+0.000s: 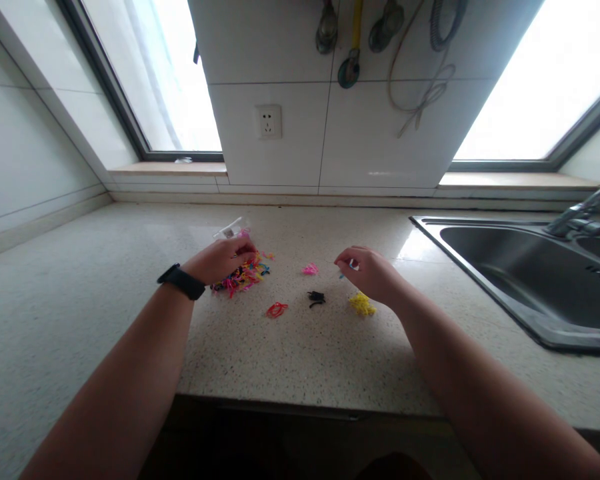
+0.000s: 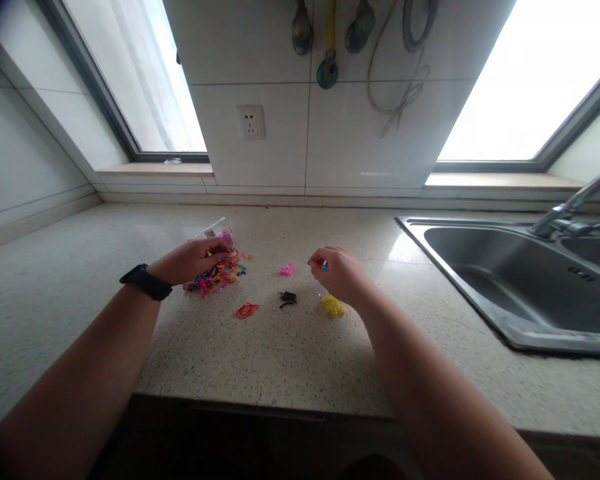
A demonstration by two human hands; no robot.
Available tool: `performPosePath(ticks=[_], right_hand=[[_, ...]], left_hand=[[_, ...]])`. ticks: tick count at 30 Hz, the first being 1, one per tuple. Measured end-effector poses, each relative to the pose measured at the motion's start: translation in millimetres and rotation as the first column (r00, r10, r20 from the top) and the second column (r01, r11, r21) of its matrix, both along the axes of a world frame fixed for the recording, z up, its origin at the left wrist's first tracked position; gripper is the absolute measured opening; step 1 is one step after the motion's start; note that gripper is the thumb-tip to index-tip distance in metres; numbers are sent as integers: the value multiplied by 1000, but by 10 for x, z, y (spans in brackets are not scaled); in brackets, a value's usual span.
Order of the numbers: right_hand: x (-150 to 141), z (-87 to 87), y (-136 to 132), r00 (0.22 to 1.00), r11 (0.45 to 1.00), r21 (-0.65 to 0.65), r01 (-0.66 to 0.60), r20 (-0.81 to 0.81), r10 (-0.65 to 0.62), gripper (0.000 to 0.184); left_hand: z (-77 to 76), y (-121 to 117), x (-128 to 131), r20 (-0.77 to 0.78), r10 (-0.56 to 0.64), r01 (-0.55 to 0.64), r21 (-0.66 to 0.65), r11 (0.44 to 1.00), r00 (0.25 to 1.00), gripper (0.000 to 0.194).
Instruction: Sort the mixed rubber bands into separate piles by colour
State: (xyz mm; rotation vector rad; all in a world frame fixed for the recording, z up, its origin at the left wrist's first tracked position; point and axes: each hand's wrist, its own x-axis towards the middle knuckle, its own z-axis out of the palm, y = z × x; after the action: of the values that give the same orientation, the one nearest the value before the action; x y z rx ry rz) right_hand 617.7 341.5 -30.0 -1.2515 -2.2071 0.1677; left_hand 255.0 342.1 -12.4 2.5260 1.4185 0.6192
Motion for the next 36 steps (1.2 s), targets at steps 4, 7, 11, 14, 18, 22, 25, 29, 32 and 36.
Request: performPosePath(ticks=[4,7,11,14,18,22,25,29,32,36], right_hand=[[-2,8,-4,1000,1000,-7,-10,3,10,14],[-1,9,-4,1000,1000,-6,-11,3,11,14],[-5,13,-14,1000,1000,-8,-17,8,17,14],[-8,19,-22,1000,1000,-6,-22,10,22,14],[-6,26,-23,999,1000,-7,-29,15,29,14],[-9,30,-23,999,999,-3,-35,7,35,14],[-27,44,-38,1000,1000,4,-28,-9,28,15],[-79,73,-72,998,999,18,-36,-52,37,15],[-128,83,-95,994,998,28,-52,-93,54,15],[-204,103,-147,974,994,18,-103,-199,105,14]], left_hand=[[11,-21,14,13,16,-16,6,1000,1000,23],[27,-39,32,30,31,-31,7,999,999,23],[37,-44,45,50,44,-45,18,999,998,25],[33,-40,43,63,45,-45,8,999,997,25],[17,-29,40,113,34,-35,6,999,993,25],[-14,-17,60,252,9,7,-63,998,968,24],[-35,-28,115,451,-9,87,-151,985,892,24],[0,-113,266,648,-1,184,-215,959,762,22],[59,-216,441,732,7,229,-222,948,681,21],[75,-320,732,786,2,285,-226,932,618,21]])
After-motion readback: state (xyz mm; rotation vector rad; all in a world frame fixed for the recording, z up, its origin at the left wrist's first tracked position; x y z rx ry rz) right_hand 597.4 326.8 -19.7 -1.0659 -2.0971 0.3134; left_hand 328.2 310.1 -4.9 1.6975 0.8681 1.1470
